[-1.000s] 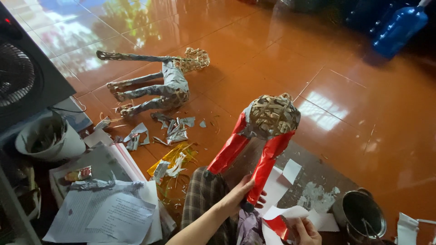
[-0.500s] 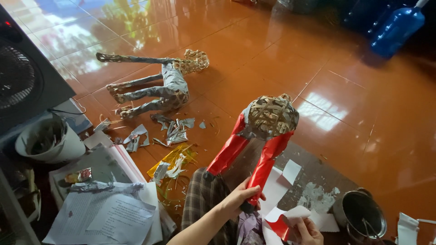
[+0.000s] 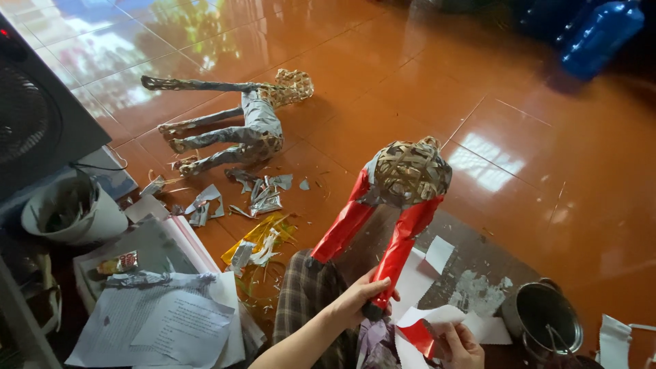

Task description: Wrapping paper strips around a wire frame to create a giraffe craft.

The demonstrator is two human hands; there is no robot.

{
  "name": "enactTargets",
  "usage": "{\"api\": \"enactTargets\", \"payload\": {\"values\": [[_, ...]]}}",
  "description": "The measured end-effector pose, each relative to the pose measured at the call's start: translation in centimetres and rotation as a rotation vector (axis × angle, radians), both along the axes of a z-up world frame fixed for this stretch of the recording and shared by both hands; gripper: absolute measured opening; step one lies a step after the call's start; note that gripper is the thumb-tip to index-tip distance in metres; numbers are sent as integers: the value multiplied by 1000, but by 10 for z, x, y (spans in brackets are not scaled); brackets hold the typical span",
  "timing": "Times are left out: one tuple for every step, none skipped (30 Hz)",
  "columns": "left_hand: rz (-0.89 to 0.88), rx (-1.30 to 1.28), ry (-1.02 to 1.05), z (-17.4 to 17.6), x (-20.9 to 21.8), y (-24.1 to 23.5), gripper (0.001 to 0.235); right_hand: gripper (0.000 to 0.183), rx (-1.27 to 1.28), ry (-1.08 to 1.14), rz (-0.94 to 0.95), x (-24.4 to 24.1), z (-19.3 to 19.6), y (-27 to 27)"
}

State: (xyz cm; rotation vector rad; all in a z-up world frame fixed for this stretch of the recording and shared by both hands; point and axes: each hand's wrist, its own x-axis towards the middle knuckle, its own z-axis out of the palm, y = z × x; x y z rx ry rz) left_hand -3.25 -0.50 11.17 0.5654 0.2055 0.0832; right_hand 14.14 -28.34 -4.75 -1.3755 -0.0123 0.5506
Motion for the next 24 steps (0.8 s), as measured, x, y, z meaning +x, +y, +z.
{"api": "enactTargets", "payload": {"values": [[1, 5, -9, 1, -1, -1, 56, 20, 7, -42, 8, 1, -3, -2], [0, 4, -10, 1, 0, 0, 56, 20, 6, -43, 6, 2, -1, -1], [-5, 15, -6, 1, 1, 1, 60, 21, 18, 7, -1, 1, 2, -1], [-9, 26, -1, 1, 2, 2, 64, 23, 30, 57, -9, 0, 5, -1], [-9, 25, 0, -1, 2, 2, 64, 23, 28, 58, -8, -1, 5, -1], [-9, -3, -7, -3, 2, 3, 59, 23, 17, 45, -18, -1, 6, 0], [-9, -28, -14, -6, 2, 4, 53, 23, 6, 33, -26, -2, 6, 1], [-8, -29, -12, -6, 2, 5, 53, 23, 6, 34, -26, -5, 12, 3], [-9, -60, -41, -7, 2, 5, 54, 23, -28, 39, -24, -7, 18, 6], [-10, -90, -71, -8, 2, 5, 55, 22, -61, 44, -22, -10, 23, 8], [-11, -91, -69, -9, 2, 5, 55, 22, -61, 45, -23, -13, 27, 11], [-11, -77, -64, -11, 2, 4, 54, 22, -61, 55, -39, -15, 30, 13], [-13, -63, -60, -12, 2, 4, 54, 21, -62, 64, -55, -17, 33, 15], [-14, -63, -59, -13, 2, 4, 54, 21, -62, 65, -57, -17, 33, 15], [-14, -72, -62, -14, 2, 4, 56, 21, -44, 62, -53, -17, 32, 14], [-14, -81, -65, -15, 3, 4, 57, 20, -25, 58, -49, -17, 32, 14], [-15, -81, -64, -18, 4, 4, 57, 20, -26, 59, -49, -18, 32, 14], [-12, -84, -70, -22, 5, 5, 56, 20, -37, 51, -62, -19, 33, 14], [-9, -86, -75, -25, 6, 5, 56, 21, -48, 44, -74, -20, 34, 15], [-10, -87, -74, -27, 6, 5, 56, 21, -48, 45, -74, -19, 33, 14], [-11, -86, -73, -28, 6, 5, 56, 21, -46, 39, -56, -18, 32, 13], [-12, -85, -73, -30, 6, 5, 56, 22, -44, 34, -39, -17, 31, 12], [-13, -85, -73, -27, 5, 5, 56, 22, -43, 33, -40, -18, 32, 13], [-13, -87, -72, -24, 4, 6, 56, 22, -56, 32, -45, -19, 33, 13]]}}
